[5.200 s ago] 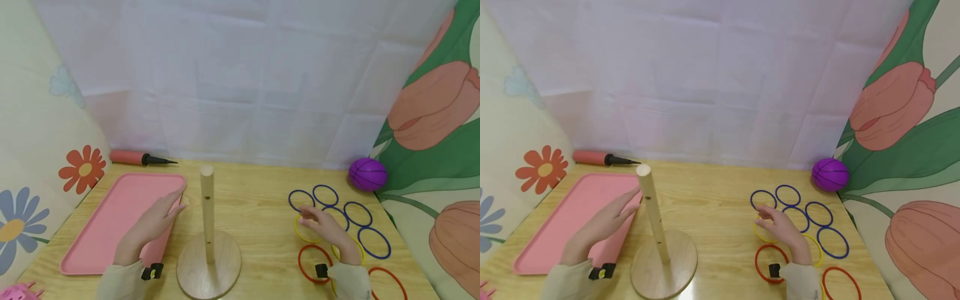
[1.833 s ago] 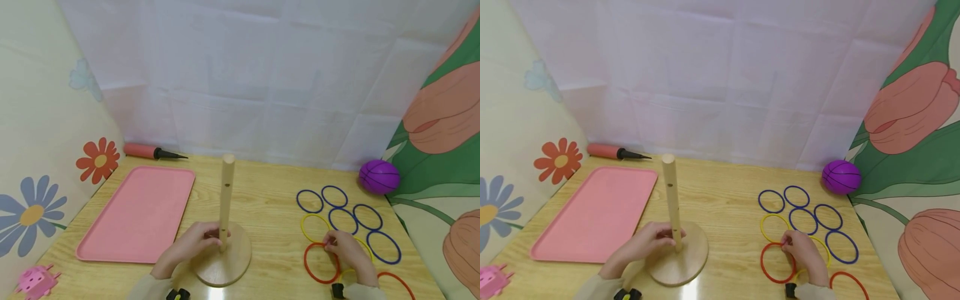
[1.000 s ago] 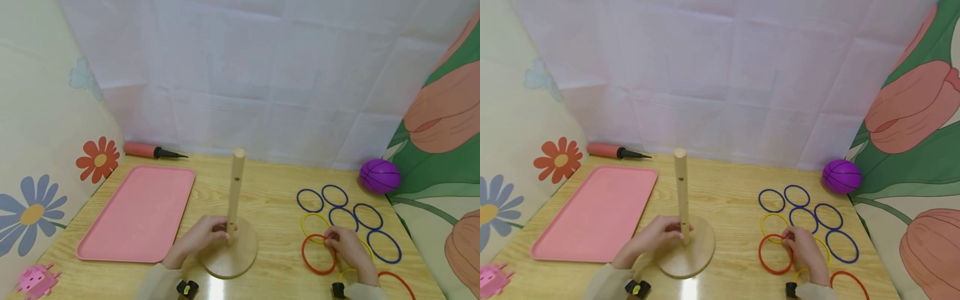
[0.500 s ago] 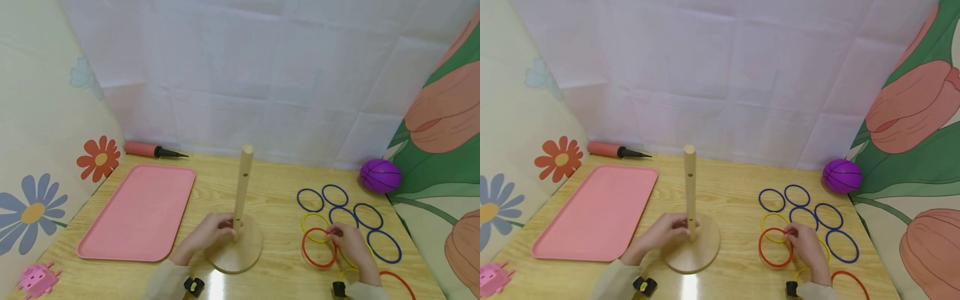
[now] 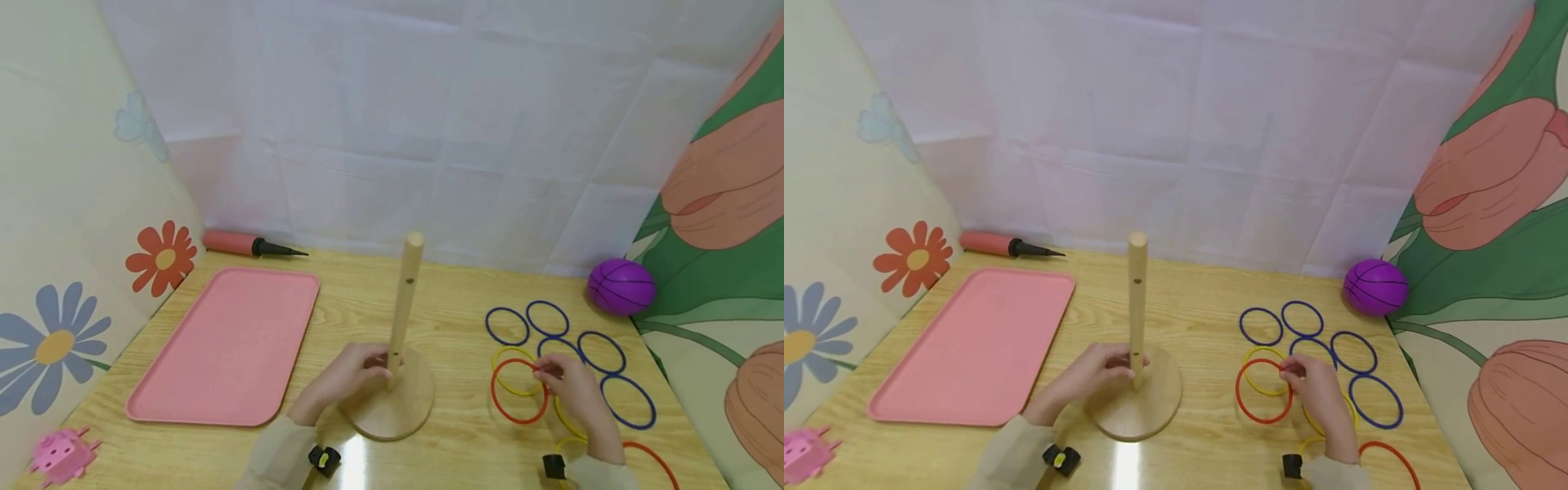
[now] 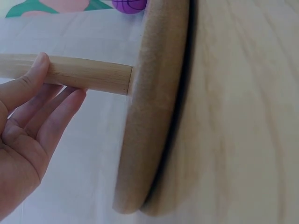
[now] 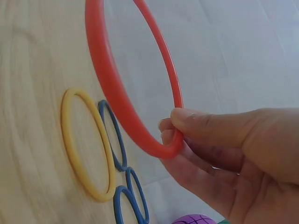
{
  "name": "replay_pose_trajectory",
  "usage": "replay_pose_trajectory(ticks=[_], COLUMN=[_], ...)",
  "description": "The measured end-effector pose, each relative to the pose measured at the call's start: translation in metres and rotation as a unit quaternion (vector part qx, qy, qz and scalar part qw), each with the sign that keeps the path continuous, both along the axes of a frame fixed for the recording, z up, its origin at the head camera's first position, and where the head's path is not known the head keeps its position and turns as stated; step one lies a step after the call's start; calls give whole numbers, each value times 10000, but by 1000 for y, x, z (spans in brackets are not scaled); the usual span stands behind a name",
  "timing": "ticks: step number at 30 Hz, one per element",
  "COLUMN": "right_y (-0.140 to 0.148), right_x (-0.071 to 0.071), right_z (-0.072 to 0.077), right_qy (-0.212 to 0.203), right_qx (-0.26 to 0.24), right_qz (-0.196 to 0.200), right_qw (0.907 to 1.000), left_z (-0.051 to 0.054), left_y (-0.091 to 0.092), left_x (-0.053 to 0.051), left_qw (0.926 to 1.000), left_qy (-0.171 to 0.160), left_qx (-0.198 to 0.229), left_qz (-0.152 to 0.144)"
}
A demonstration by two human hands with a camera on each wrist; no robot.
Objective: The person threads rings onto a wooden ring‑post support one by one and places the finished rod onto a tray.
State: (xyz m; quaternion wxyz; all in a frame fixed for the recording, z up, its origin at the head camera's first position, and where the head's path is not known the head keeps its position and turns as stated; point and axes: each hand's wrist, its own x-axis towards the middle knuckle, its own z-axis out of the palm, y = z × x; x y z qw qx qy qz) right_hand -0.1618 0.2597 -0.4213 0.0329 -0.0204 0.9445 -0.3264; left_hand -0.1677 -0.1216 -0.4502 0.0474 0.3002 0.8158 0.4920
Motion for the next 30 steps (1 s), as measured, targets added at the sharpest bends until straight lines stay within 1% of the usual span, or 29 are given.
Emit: replay_pose_trajectory(ticks=[4,7,12,18,23,30], right_y=[-1,-2,-3,-5,-7,-8], right_x=[1,0,-3,-4,-4,-3], right_z=[5,7,9,14,20,26], right_qy=[294,400,434,435,489,600], right_qx=[-37,-193,-418,-574,-619,-646], right_qz=[87,148,193,125,47,10], right_qw=[9995,9989,9980,9973,9969,9961], left_z=[1,2,3,2,2,3], left_y=[3,4,5,7,9,10], left_x=[-2,-4,-6,-9,-12,-14], left_qw=[9999,9999,9997,9995,9991,9986], left_qy=[-49,-104,-163,-34,-82,-88], left_qx=[-113,-135,-155,-89,-21,-131], left_qz=[31,-6,-94,-294,-427,-497])
